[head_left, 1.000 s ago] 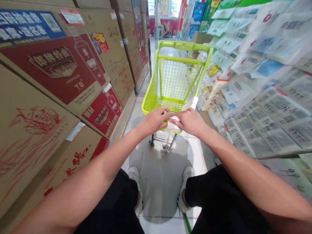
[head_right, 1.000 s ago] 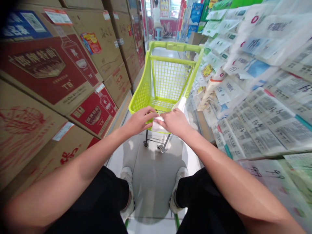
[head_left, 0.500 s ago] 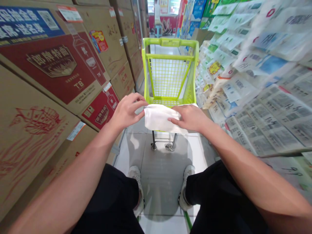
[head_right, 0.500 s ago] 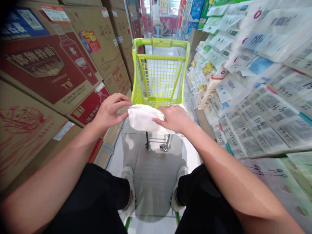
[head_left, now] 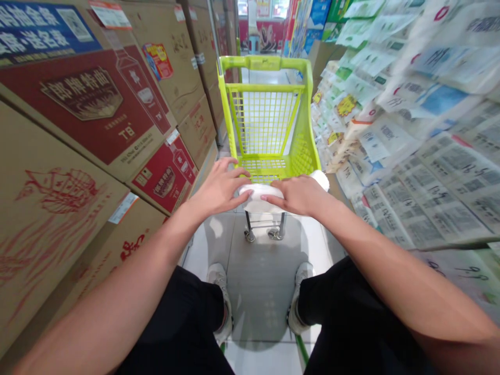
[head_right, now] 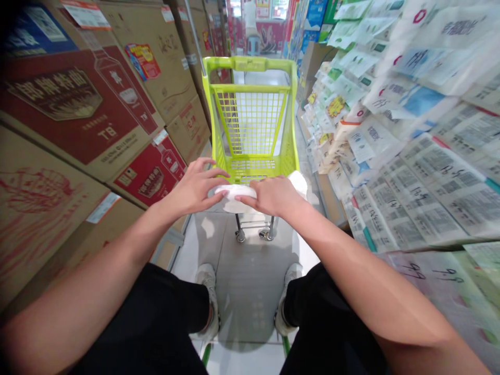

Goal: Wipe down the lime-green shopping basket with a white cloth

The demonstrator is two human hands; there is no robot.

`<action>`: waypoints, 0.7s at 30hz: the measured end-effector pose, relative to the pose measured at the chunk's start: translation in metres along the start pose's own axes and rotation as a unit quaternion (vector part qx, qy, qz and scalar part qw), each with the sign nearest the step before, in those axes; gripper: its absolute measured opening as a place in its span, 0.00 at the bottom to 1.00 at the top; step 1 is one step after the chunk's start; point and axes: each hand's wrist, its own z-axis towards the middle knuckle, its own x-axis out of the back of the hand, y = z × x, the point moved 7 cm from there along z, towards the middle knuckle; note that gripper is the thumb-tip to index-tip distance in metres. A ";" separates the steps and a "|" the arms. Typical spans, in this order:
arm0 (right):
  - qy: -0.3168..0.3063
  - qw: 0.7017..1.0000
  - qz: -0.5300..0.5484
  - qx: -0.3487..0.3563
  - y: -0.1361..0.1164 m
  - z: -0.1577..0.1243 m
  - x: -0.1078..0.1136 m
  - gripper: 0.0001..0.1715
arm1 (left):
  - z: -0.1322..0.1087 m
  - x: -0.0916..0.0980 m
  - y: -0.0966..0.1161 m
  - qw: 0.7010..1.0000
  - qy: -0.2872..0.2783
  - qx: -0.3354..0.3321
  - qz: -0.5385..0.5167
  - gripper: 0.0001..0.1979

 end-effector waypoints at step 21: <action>-0.047 0.997 -0.024 0.063 -0.003 0.008 -0.018 0.28 | 0.027 -0.026 0.017 0.993 -0.087 -0.078 0.011 0.16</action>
